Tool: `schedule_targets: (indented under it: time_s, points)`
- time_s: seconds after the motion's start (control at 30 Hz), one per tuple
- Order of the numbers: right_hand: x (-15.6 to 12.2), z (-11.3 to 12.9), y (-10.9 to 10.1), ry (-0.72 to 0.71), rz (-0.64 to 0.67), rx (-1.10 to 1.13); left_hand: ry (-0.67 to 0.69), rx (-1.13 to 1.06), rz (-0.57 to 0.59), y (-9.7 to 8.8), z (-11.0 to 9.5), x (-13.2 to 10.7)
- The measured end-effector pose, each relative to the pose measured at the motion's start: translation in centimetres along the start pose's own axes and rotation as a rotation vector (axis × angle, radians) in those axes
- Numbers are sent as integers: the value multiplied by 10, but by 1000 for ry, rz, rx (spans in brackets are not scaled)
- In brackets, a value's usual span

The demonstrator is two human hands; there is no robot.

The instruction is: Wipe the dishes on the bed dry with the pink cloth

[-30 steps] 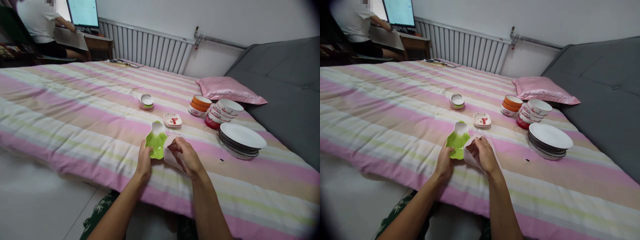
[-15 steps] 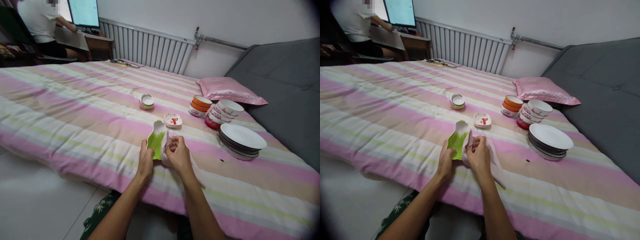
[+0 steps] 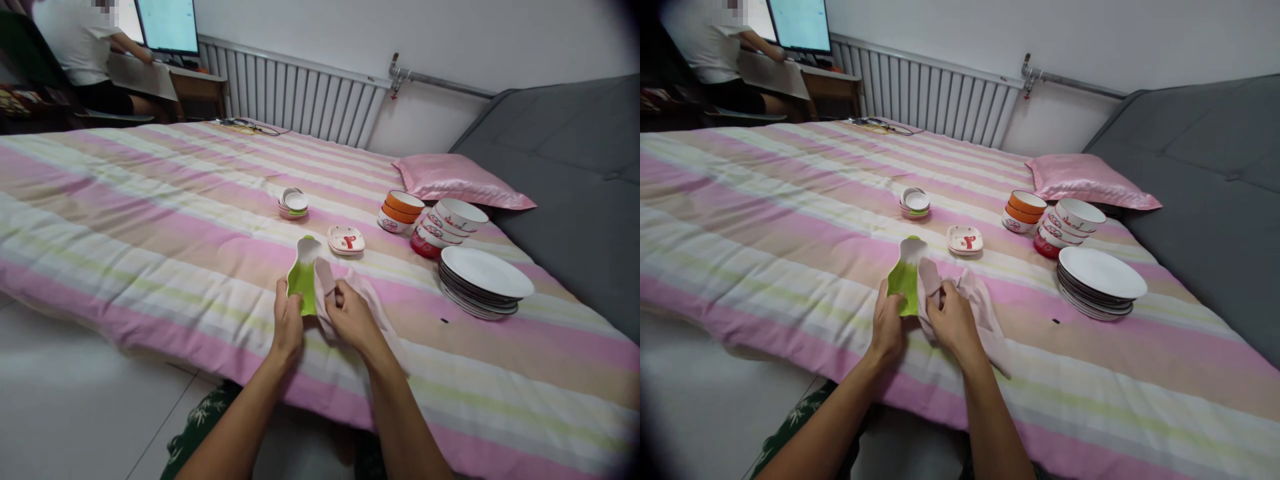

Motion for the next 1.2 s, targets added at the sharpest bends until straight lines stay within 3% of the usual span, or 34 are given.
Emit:
schedule_targets:
  time_s: [0.13, 0.37, 0.5, 0.63, 0.87, 1.2]
  points:
    - [-5, 4, -8, 21, -50, -40, -31, -86, -62, -5, 7, 2]
    - [-10, 14, -2, 9, 44, -144, -40, -174, -74, -6, 7, 1]
    - [-10, 13, -3, 46, 34, -196, -33, -151, -52, -5, 5, 1]
    - [-8, 11, -3, 67, -5, -203, 12, -77, -14, -3, 0, 0]
    - [-3, 5, 9, 66, -25, -186, 181, 277, 30, 5, -22, -6]
    - [-5, 13, -9, 15, -228, -348, 148, 266, 96, 9, -22, -5]
Point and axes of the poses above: each hand's wrist, its own x-axis towards the middle knuckle, its own y-axis out of the palm, z = x × y, the point moved 10 cm from there along x, towards the middle knuckle, and after that the axes turned 10 degrees about z, right-handed, at the moved point
